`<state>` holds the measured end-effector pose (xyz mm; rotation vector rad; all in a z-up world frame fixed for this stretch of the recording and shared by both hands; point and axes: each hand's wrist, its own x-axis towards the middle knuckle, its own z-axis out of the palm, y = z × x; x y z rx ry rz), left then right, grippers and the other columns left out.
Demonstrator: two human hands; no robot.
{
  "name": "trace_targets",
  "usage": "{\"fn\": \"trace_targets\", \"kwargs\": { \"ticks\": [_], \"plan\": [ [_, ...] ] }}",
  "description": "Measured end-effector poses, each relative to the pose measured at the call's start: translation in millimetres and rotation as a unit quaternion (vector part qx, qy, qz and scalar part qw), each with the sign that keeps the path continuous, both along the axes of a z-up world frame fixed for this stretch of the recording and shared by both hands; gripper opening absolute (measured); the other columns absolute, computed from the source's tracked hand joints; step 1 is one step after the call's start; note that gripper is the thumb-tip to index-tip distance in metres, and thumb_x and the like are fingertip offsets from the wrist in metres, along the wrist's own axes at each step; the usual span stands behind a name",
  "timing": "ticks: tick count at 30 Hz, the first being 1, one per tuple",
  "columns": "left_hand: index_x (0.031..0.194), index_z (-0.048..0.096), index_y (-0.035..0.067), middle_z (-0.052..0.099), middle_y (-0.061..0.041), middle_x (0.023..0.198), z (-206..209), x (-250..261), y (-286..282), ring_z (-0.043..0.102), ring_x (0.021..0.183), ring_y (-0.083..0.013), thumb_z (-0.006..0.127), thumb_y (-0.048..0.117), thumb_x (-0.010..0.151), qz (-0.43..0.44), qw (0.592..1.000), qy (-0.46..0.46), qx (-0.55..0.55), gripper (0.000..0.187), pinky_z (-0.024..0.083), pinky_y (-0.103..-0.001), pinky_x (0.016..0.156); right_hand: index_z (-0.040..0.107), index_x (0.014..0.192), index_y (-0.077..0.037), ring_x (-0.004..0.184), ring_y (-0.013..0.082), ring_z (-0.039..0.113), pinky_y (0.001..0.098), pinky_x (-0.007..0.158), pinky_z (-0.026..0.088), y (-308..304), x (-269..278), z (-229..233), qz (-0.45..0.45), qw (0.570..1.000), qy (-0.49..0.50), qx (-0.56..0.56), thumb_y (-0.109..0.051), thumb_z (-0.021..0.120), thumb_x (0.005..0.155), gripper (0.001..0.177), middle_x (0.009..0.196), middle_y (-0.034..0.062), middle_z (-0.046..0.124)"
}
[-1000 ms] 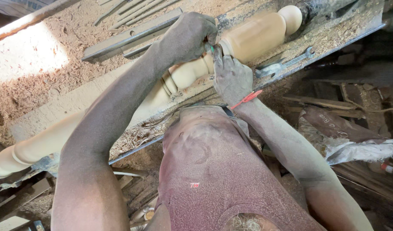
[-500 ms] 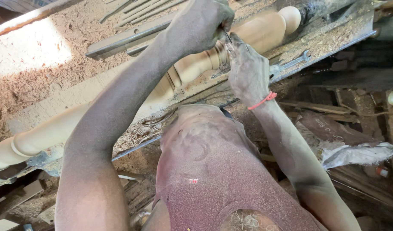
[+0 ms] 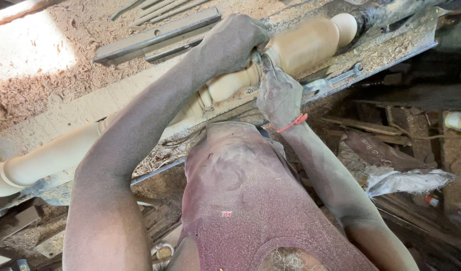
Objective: The person uses a small tool to shape and refine the details of a wooden leg rotating on a lathe, then applies a dark liquid from a yellow container onto the wood using a cloth.
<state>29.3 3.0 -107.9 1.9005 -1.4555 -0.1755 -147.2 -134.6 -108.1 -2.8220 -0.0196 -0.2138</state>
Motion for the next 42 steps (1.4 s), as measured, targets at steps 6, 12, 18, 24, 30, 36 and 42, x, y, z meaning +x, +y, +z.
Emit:
{"fn": "trace_targets", "kwargs": {
  "ticks": [6,12,18,24,30,36,42],
  "plan": [
    [0.076,0.064,0.006,0.067,-0.008,0.08,-6,3,-2,0.07,0.078,-0.031,0.078,0.0,0.065,0.001,1.0,0.002,-0.003,0.019,0.054,-0.044,0.067,0.065,0.118,0.004,0.076,0.0367,0.066,0.0457,0.066,0.053,0,3,10,0.022,0.999,-0.004,0.042,-0.005,0.062,0.093,0.027,0.091,0.0165,0.066],
    [0.081,0.071,0.01,0.069,-0.01,0.076,-9,11,-12,0.069,0.074,-0.0323,0.08,0.003,0.067,-0.005,0.997,-0.013,0.075,0.018,0.053,-0.046,0.064,0.064,0.099,0.001,0.078,0.0396,0.067,0.0483,0.067,0.052,-2,6,16,-0.002,0.995,0.017,0.096,-0.005,0.061,0.097,0.006,0.087,0.0181,0.067],
    [0.081,0.074,0.011,0.07,-0.011,0.074,-12,13,-11,0.069,0.074,-0.0321,0.082,0.009,0.07,0.007,0.995,-0.04,0.094,0.014,0.054,-0.045,0.067,0.067,0.113,0.002,0.082,0.0424,0.068,0.0503,0.071,0.053,-3,12,25,0.016,0.991,0.011,0.129,-0.004,0.058,0.095,0.021,0.09,0.0212,0.069],
    [0.087,0.076,0.01,0.072,-0.01,0.075,-11,12,-10,0.071,0.07,-0.0275,0.083,0.005,0.068,0.017,0.989,0.023,0.144,0.02,0.055,-0.042,0.065,0.069,0.113,0.001,0.087,0.0442,0.068,0.0516,0.075,0.054,-7,14,12,-0.002,0.989,0.025,0.149,-0.006,0.059,0.092,0.024,0.095,0.0236,0.071],
    [0.082,0.077,0.008,0.073,-0.009,0.073,10,12,-12,0.071,0.068,-0.0262,0.085,0.004,0.065,0.023,0.993,-0.023,0.11,0.02,0.055,-0.041,0.063,0.072,0.123,-0.002,0.09,0.041,0.072,0.0474,0.081,0.057,-12,22,20,-0.012,0.977,0.051,0.207,-0.008,0.058,0.096,0.031,0.099,0.023,0.073],
    [0.091,0.072,0.006,0.073,-0.009,0.084,49,-7,6,0.071,0.076,-0.0261,0.077,-0.003,0.079,0.031,0.999,0.019,-0.011,0.015,0.055,-0.039,0.067,0.065,0.135,0.0,0.101,0.039,0.073,0.0437,0.087,0.058,7,-10,63,-0.051,0.972,-0.036,0.228,-0.009,0.056,0.106,0.031,0.115,0.0217,0.073],
    [0.092,0.066,0.003,0.069,-0.012,0.081,80,-28,20,0.068,0.075,-0.0318,0.076,-0.004,0.079,0.006,0.997,0.075,-0.027,0.017,0.053,-0.044,0.067,0.061,0.142,0.001,0.113,0.037,0.073,0.0415,0.096,0.057,12,-25,70,-0.016,0.963,-0.077,0.258,-0.006,0.063,0.107,0.035,0.128,0.0206,0.07]
  ]
}}
